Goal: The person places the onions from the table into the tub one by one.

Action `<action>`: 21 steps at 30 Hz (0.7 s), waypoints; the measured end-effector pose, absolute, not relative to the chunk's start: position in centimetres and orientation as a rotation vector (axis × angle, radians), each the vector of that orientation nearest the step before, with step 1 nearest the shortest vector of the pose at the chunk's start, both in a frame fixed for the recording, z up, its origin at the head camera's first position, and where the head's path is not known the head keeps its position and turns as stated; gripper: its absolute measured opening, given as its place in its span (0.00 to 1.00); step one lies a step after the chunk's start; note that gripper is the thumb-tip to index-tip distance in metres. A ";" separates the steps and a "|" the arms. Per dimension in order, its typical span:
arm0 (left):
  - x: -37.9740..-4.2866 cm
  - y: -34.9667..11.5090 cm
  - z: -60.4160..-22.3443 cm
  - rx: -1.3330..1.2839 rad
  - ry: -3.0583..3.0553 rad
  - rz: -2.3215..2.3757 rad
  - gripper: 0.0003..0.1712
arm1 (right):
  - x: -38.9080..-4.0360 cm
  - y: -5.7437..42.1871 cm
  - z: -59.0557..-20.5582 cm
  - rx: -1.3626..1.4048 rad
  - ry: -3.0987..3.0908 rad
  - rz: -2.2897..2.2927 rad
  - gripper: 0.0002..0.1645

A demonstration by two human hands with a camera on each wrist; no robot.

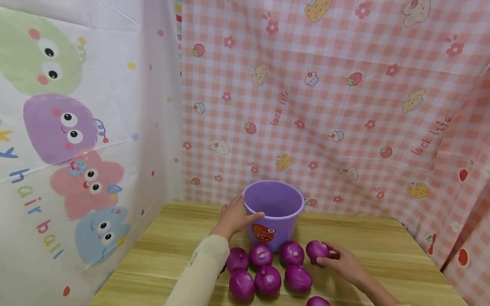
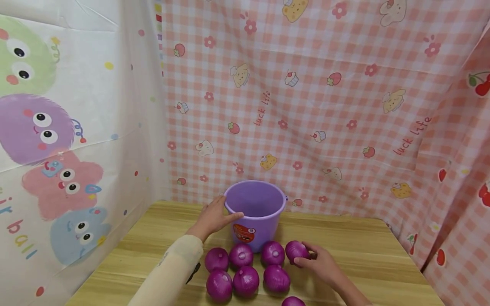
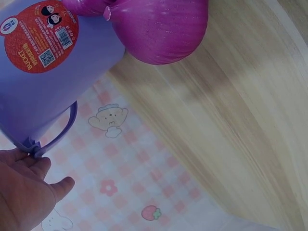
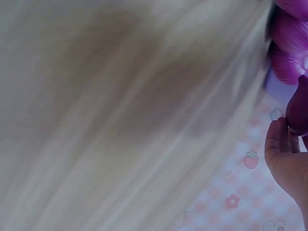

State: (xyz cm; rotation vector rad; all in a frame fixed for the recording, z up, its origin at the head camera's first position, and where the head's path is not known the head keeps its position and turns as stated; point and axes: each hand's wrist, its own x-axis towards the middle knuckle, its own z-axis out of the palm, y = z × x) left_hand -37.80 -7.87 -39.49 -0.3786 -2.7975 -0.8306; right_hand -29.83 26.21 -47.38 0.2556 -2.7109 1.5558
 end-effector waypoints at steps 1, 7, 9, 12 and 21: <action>-37.8 -7.9 -39.5 -0.378 -2.798 -0.829 0.59 | -29.9 26.1 -47.2 0.255 -2.706 1.563 0.42; -37.9 -7.9 -39.6 -0.373 -2.806 -0.827 0.59 | -30.7 25.6 -45.8 0.215 -2.701 1.528 0.43; -37.9 -7.9 -39.6 -0.372 -2.810 -0.826 0.59 | -30.9 25.4 -45.2 0.218 -2.689 1.531 0.43; -37.9 -7.8 -39.6 -0.371 -2.815 -0.815 0.60 | -31.3 25.0 -44.3 0.231 -2.670 1.541 0.43; -37.9 -7.9 -39.5 -0.380 -2.803 -0.835 0.59 | -32.9 23.4 -40.3 0.299 -2.553 1.574 0.44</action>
